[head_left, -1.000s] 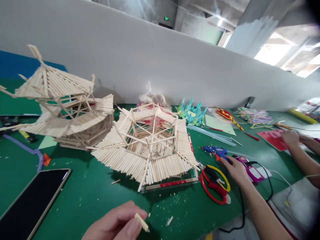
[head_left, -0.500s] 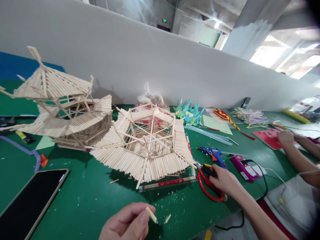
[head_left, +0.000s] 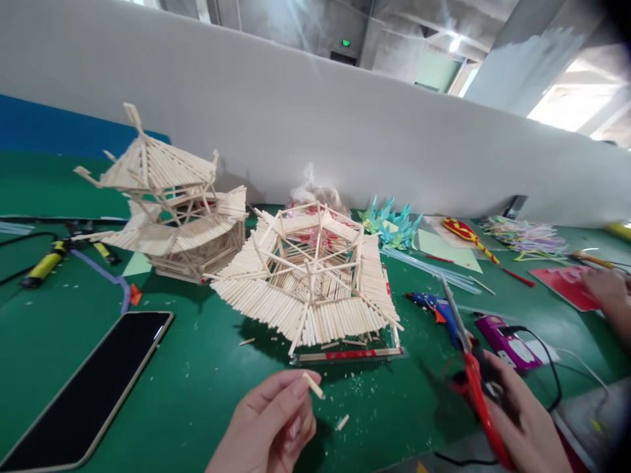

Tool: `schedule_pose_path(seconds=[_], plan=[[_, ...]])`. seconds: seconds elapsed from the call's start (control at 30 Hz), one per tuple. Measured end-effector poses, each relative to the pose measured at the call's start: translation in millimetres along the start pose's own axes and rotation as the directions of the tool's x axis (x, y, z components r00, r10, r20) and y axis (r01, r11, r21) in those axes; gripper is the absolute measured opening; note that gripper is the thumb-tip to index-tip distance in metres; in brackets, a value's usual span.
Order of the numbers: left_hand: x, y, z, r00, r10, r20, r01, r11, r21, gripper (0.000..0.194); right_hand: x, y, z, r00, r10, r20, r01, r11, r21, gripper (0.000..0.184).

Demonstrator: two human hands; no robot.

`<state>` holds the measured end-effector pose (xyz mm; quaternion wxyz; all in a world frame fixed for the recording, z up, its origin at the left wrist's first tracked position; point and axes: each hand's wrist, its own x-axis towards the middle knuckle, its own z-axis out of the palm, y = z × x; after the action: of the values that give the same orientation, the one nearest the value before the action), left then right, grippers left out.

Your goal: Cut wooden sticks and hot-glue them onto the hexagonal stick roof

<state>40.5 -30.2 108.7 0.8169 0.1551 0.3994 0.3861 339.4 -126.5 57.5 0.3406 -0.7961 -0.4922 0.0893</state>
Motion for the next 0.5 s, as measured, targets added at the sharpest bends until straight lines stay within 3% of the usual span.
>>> schedule_pose_path(seconds=[0.07, 0.17, 0.27, 0.33, 0.5], plan=[[-2, 2, 1.5, 0.999, 0.005, 0.045, -0.004, 0.999, -0.032, 0.021, -11, -8, 8, 0.994, -0.088, 0.067, 0.089, 0.996, -0.006, 0.053], [-5, 6, 3.6, 0.993, 0.03, 0.118, -0.021, 0.997, -0.076, 0.024, -20, -23, 34, 0.959, -0.279, 0.037, 0.279, 0.96, 0.008, 0.059], [-6, 9, 4.7, 0.99, 0.024, 0.141, -0.008, 0.993, -0.114, 0.021, -20, -38, 61, 0.877, -0.477, -0.056, 0.477, 0.879, -0.005, 0.051], [-5, 11, 4.5, 0.991, 0.006, 0.134, 0.013, 0.99, -0.137, 0.017, -16, -47, 70, 0.832, -0.551, -0.06, 0.546, 0.834, -0.082, 0.054], [-3, 12, 3.6, 0.99, -0.012, 0.142, 0.039, 0.982, -0.184, 0.018, -4, -60, 69, 0.704, -0.701, 0.115, 0.706, 0.672, -0.226, 0.078]])
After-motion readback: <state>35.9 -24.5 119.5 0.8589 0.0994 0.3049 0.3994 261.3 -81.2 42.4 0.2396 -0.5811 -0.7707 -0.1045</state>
